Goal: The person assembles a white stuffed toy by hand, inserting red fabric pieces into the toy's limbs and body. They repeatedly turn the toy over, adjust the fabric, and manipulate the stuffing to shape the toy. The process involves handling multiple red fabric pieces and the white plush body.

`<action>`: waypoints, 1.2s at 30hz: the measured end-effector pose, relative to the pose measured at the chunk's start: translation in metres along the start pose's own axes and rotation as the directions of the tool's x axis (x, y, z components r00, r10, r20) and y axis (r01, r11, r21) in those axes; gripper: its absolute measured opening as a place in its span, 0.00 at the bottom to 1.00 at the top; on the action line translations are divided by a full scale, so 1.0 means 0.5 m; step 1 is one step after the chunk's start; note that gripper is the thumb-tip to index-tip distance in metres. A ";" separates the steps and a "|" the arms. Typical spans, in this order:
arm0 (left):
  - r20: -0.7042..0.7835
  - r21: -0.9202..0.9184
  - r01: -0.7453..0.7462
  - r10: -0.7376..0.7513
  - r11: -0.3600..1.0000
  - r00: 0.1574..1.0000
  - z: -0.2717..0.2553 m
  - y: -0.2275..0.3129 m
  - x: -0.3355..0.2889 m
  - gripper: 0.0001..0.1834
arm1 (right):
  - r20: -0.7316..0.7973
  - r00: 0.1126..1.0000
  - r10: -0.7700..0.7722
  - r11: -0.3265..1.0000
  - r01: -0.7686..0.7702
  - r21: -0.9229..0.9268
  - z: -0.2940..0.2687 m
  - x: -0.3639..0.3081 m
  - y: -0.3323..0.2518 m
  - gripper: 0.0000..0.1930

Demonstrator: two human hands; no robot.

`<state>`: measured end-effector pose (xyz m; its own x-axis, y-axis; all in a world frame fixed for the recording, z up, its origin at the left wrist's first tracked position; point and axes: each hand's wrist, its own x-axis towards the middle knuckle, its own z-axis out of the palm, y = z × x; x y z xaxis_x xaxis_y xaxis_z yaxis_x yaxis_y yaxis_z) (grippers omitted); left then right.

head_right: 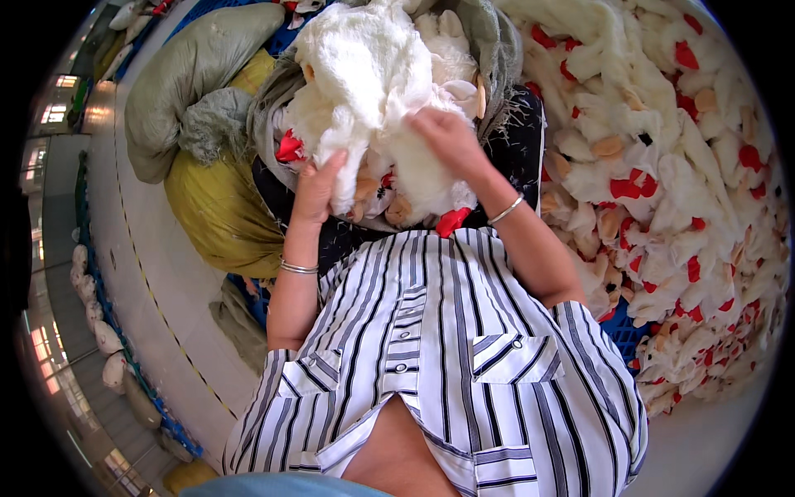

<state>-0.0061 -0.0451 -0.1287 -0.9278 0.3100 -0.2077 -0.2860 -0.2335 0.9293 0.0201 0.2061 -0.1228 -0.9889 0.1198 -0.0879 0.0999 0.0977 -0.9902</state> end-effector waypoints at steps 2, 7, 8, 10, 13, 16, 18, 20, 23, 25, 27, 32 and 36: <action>-0.025 0.043 -0.072 0.073 0.997 0.997 -0.011 0.013 0.000 0.12 | -0.071 0.990 -0.124 0.991 0.119 -0.067 0.013 -0.006 0.003 0.16; -0.135 0.164 -0.110 0.133 0.980 0.982 -0.082 0.032 -0.015 0.11 | -0.227 0.969 -0.094 0.985 0.057 -0.161 -0.064 0.013 0.015 0.17; -0.119 0.210 -0.116 0.143 0.971 0.983 -0.088 0.037 -0.019 0.11 | -0.198 0.976 -0.090 0.987 0.060 -0.151 -0.063 0.011 0.018 0.17; -0.022 0.162 -0.017 0.021 0.987 1.000 -0.129 0.019 -0.027 0.14 | -0.113 0.993 -0.044 0.976 0.019 -0.215 -0.081 0.010 0.016 0.17; 0.227 0.343 0.117 -0.203 0.932 0.952 -0.132 0.062 -0.053 0.15 | -0.019 0.999 0.026 0.964 -0.030 -0.264 -0.088 0.013 0.004 0.16; 0.124 0.514 0.006 -0.082 0.858 0.989 -0.101 0.067 -0.001 0.17 | -0.017 0.997 0.069 0.995 -0.070 -0.073 -0.076 0.038 -0.009 0.20; -0.047 0.337 0.078 -0.066 0.938 0.997 -0.073 0.059 0.032 0.19 | -0.062 0.998 0.006 1.000 -0.008 -0.028 -0.039 0.068 -0.023 0.22; -0.043 0.294 0.060 -0.049 0.954 0.998 -0.049 0.041 0.066 0.20 | -0.035 0.991 0.131 0.974 -0.136 -0.181 -0.004 0.088 -0.027 0.27; 0.097 0.470 -0.132 0.097 0.873 0.990 0.000 -0.013 0.095 0.22 | 0.035 0.997 -0.071 0.976 0.077 -0.206 0.055 0.081 0.010 0.26; -0.075 0.245 -0.111 0.133 0.963 0.988 -0.030 0.047 0.080 0.20 | -0.109 0.992 -0.066 0.992 0.054 -0.113 -0.023 0.093 0.023 0.25; -0.095 0.137 -0.094 0.108 0.986 0.990 -0.074 0.074 0.056 0.19 | -0.076 0.996 0.040 0.981 -0.054 -0.187 -0.075 0.079 -0.016 0.24; 0.093 0.219 0.192 -0.216 0.957 0.972 -0.157 0.059 0.037 0.17 | 0.191 0.965 0.181 0.933 -0.107 -0.344 -0.096 0.085 -0.080 0.27; -0.034 0.192 0.060 -0.054 0.979 0.998 -0.121 0.057 0.045 0.21 | 0.106 0.994 -0.002 0.977 0.024 -0.213 -0.146 0.143 -0.089 0.31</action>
<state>-0.0496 -0.1007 -0.1256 -0.9185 0.2906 -0.2682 -0.2897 -0.0328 0.9566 -0.0472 0.2825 -0.0772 -0.9951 0.0144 -0.0973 0.0970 0.3092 -0.9460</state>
